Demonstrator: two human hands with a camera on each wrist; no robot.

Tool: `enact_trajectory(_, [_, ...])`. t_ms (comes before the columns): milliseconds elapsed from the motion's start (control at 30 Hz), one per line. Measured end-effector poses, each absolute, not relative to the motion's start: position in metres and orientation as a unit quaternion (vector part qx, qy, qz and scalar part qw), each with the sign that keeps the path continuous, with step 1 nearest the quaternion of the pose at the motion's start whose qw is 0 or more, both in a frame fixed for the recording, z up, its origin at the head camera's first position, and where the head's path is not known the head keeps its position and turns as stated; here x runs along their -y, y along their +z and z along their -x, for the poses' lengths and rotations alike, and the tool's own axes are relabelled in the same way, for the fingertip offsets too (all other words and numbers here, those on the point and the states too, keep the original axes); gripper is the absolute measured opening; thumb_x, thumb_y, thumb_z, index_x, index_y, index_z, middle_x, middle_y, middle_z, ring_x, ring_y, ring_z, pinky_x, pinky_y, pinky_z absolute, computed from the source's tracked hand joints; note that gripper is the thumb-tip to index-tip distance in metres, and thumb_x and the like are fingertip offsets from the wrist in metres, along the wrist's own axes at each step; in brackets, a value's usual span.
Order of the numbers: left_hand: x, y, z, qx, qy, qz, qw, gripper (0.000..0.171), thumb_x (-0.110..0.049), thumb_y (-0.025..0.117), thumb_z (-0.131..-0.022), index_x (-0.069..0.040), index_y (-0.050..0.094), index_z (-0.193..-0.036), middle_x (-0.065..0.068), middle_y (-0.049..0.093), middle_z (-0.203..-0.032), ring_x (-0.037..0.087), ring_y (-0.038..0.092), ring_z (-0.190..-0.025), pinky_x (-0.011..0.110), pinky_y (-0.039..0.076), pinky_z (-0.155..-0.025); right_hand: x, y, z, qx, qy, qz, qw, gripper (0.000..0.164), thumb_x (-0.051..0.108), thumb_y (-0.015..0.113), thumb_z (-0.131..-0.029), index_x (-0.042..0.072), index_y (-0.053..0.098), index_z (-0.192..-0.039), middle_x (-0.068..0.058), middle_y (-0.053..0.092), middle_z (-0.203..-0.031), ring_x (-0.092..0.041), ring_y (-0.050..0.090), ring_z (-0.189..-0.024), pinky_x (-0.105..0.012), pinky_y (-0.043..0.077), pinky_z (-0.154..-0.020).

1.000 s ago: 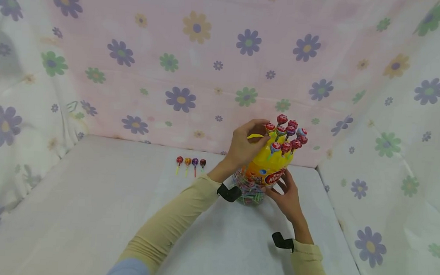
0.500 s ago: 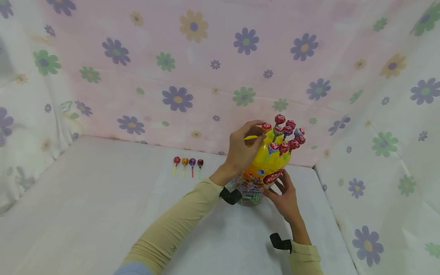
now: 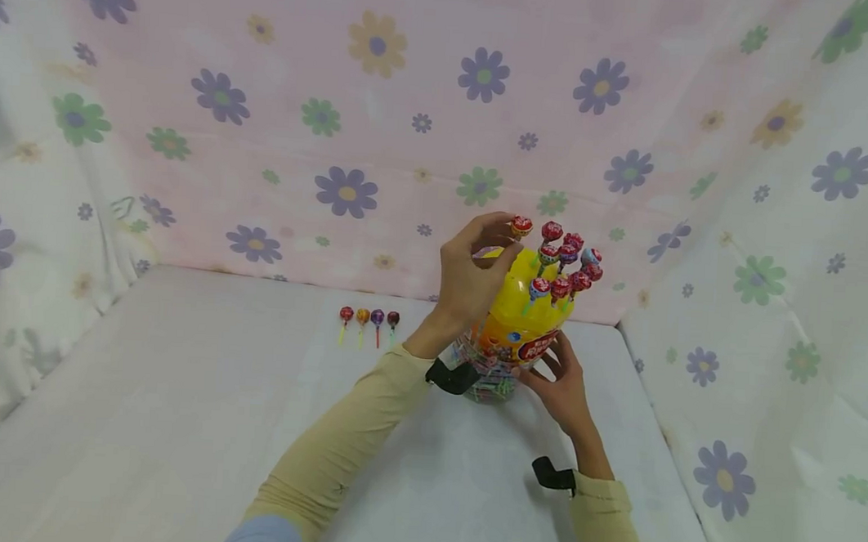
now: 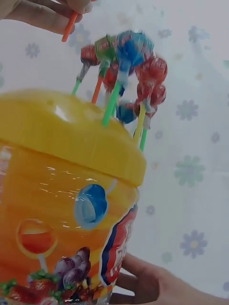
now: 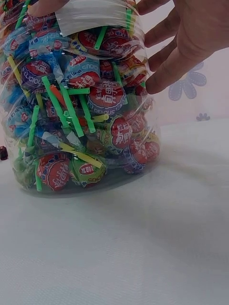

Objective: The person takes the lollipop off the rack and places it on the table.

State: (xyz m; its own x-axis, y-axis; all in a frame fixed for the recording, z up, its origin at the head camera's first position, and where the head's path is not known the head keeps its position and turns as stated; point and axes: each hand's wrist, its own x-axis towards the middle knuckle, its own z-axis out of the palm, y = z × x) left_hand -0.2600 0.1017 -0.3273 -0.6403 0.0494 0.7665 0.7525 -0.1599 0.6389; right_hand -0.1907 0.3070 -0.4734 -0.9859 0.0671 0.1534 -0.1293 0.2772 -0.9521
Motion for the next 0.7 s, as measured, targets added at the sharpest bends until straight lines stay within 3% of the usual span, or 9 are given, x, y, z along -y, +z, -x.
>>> enact_trajectory(467, [-0.049, -0.363, 0.246, 0.591, -0.710, 0.293, 0.245, 0.033, 0.005, 0.072, -0.091, 0.002, 0.069, -0.123, 0.021, 0.072, -0.108, 0.032, 0.071, -0.090, 0.032, 0.064, -0.072, -0.312, -0.482, 0.192, 0.801, 0.589, -0.027, 0.100, 0.092, 0.012, 0.078, -0.091, 0.027, 0.023, -0.163, -0.012, 0.033, -0.162, -0.043, 0.039, -0.144, -0.057, 0.043, -0.111])
enact_trajectory(700, [-0.009, -0.393, 0.250, 0.613, -0.716, 0.248, 0.225, 0.035, 0.005, 0.075, -0.088, 0.000, 0.071, -0.122, 0.021, 0.074, -0.105, 0.022, 0.072, -0.087, 0.026, 0.063, -0.068, -0.309, -0.482, 0.191, 0.803, 0.588, -0.022, 0.095, 0.091, 0.014, 0.078, -0.091, 0.027, 0.023, -0.162, -0.011, 0.033, -0.162, -0.043, 0.038, -0.145, -0.056, 0.042, -0.111])
